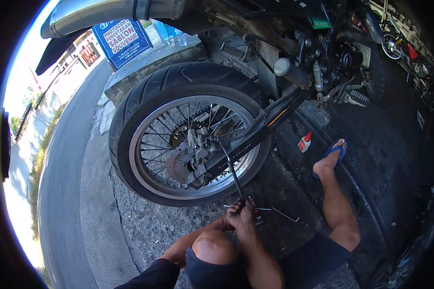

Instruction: The person uses tools to remove a brake caliper from a motorcycle, applies a substance from a red tube, and replaces the brake pads.

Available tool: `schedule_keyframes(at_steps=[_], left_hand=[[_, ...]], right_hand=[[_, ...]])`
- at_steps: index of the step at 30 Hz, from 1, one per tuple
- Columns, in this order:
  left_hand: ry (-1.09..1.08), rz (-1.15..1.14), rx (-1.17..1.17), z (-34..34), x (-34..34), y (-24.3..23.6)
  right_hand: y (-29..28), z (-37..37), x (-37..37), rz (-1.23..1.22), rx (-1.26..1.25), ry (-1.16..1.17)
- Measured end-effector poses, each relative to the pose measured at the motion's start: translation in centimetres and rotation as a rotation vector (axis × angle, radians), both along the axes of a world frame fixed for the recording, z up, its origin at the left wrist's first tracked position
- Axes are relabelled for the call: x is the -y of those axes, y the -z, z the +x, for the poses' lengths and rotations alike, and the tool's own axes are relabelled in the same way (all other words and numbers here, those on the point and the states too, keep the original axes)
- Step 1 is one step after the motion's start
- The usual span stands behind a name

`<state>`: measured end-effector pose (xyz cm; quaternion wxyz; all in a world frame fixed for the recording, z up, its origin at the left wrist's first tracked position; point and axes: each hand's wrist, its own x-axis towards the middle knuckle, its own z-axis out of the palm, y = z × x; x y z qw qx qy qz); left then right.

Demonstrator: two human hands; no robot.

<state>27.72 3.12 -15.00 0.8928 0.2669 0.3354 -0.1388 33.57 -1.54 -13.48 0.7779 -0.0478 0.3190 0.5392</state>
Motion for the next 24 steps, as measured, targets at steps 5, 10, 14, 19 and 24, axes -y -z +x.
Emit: schedule_keyframes(at_steps=[5, 10, 14, 19, 24], left_hand=[[0.064, 0.165, -0.021, -3.4, -1.5, 1.8], [-0.101, 0.595, -0.060, -8.8, -2.0, -2.2], [-0.503, 1.005, -0.025, -9.3, -3.5, -12.3], [-0.999, 1.656, 0.119, -12.4, -4.1, -23.1], [-1.682, 2.001, 0.073, -13.7, -5.0, -31.0]], right_hand=[[-8.7, 12.4, 2.2, -0.423, 0.433, 0.178], [-27.0, 19.4, 0.9, -0.647, 1.364, 0.262], [-36.7, 16.9, -3.6, -0.867, 2.113, 0.287], [-41.6, 5.0, -9.5, -0.428, 2.920, 0.370], [-37.1, -4.1, -11.3, -0.119, 3.213, 0.110]])
